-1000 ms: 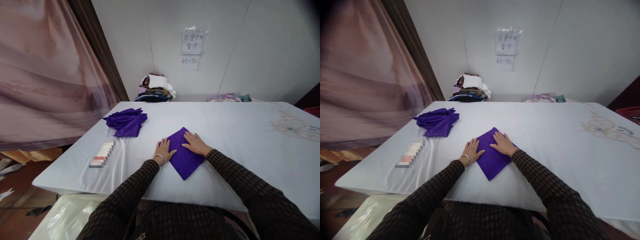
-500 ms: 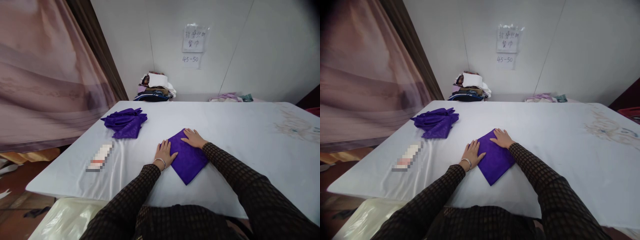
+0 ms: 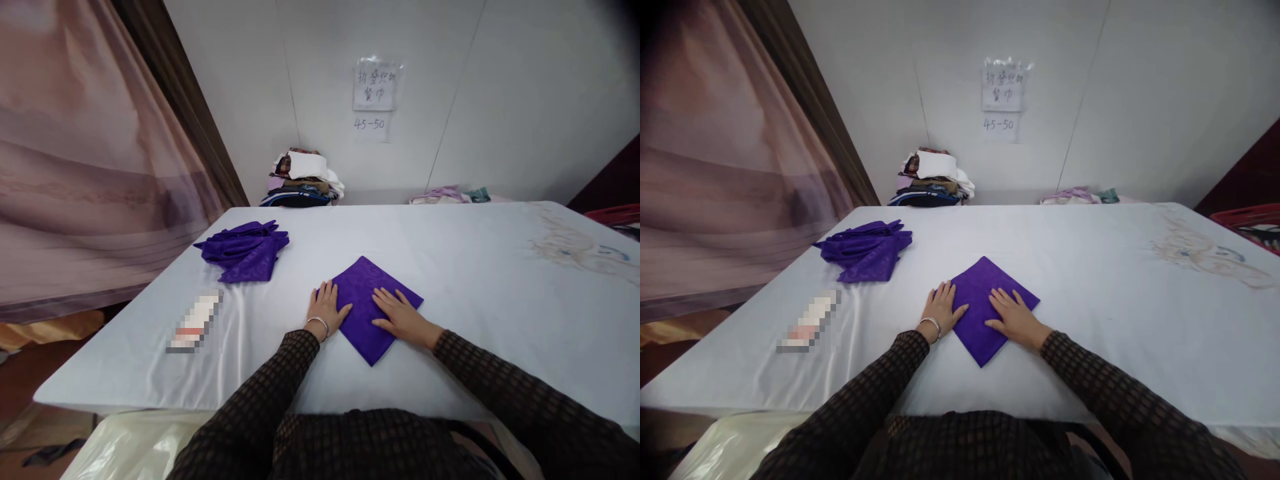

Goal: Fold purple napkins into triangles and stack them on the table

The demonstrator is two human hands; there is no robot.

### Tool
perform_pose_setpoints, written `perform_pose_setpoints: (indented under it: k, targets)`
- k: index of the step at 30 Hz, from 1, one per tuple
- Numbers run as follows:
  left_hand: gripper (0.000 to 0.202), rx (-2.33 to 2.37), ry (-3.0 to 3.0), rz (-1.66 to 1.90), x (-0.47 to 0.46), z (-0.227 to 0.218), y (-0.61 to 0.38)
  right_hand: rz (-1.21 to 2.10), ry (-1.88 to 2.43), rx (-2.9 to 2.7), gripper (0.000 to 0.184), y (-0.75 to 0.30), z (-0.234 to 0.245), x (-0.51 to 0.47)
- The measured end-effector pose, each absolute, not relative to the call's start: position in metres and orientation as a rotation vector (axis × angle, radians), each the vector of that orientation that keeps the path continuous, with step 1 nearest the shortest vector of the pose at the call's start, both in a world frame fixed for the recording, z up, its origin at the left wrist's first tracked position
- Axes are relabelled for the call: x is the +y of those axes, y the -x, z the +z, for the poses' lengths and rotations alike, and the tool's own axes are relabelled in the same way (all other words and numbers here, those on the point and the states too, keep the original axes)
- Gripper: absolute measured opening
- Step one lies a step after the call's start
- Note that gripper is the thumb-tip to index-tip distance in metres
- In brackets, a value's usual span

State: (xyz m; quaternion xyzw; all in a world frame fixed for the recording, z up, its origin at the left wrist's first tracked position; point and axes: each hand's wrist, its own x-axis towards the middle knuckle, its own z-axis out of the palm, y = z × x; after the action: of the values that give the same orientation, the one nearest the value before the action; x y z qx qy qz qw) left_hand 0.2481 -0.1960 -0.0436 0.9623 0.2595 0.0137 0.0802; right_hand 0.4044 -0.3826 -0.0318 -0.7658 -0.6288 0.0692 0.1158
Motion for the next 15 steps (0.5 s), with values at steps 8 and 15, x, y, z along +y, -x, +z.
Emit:
perform_pose_setpoints:
  k: [8, 15]
  targets:
    - [0.048, 0.968, -2.718, 0.139, -0.17, -0.018, -0.264, 0.086, 2.52, -1.277, 0.046, -0.452, -0.031, -0.44]
    - [0.031, 1.098, -2.564, -0.019, -0.148, -0.009, -0.275, 0.33, 2.661, -1.135, 0.037, -0.462, -0.021, -0.419]
